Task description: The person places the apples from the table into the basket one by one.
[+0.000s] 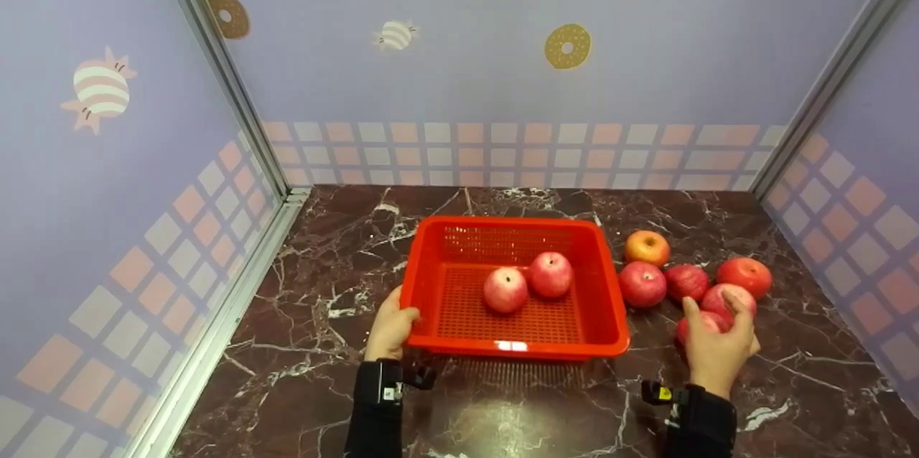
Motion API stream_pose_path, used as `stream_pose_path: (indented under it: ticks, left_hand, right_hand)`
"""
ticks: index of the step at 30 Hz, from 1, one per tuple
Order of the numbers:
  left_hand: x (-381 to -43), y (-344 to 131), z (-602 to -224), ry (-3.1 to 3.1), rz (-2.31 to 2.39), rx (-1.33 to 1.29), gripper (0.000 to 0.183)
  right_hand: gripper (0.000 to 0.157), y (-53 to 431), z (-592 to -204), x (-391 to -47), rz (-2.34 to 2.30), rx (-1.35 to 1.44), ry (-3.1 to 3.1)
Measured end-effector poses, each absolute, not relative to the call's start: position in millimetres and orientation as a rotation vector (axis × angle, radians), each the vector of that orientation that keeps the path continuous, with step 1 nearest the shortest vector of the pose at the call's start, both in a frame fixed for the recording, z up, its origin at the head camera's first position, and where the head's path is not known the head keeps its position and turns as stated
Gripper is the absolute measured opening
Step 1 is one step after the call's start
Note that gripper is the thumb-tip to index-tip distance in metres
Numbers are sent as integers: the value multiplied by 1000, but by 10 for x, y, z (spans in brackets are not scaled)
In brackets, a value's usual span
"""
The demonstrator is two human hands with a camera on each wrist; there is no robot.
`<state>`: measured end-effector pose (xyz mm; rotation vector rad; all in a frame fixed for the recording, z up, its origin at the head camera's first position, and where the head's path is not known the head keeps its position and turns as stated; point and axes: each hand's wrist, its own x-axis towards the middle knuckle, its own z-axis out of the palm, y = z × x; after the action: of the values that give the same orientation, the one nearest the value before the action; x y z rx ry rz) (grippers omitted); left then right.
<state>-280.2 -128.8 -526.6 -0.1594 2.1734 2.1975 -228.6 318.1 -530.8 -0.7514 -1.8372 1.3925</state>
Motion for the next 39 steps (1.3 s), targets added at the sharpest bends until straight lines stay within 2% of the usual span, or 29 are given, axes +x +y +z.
stream_pose_path:
  ticks: [3,13,31,39]
  left_hand:
    - [-2797,-1284,-5271,2181,2200,-147,75]
    - [-2816,-1284,-5266,2180,2212,-155,74]
    - [-2791,-1282,-5265,2133,2222,-144,77]
    - [-2783,-1277,-5253,2129,2221,-168,76]
  right_hand:
    - [65,3176,-5405,-2251,1363,-790,-1895]
    - [59,3205,-5579,-2277,1256,-769,-1894]
    - [76,3300,-5668,-2233,1262,-1017,-1986]
    - [86,3341,-5686,-2219,1309,-1033,-1994]
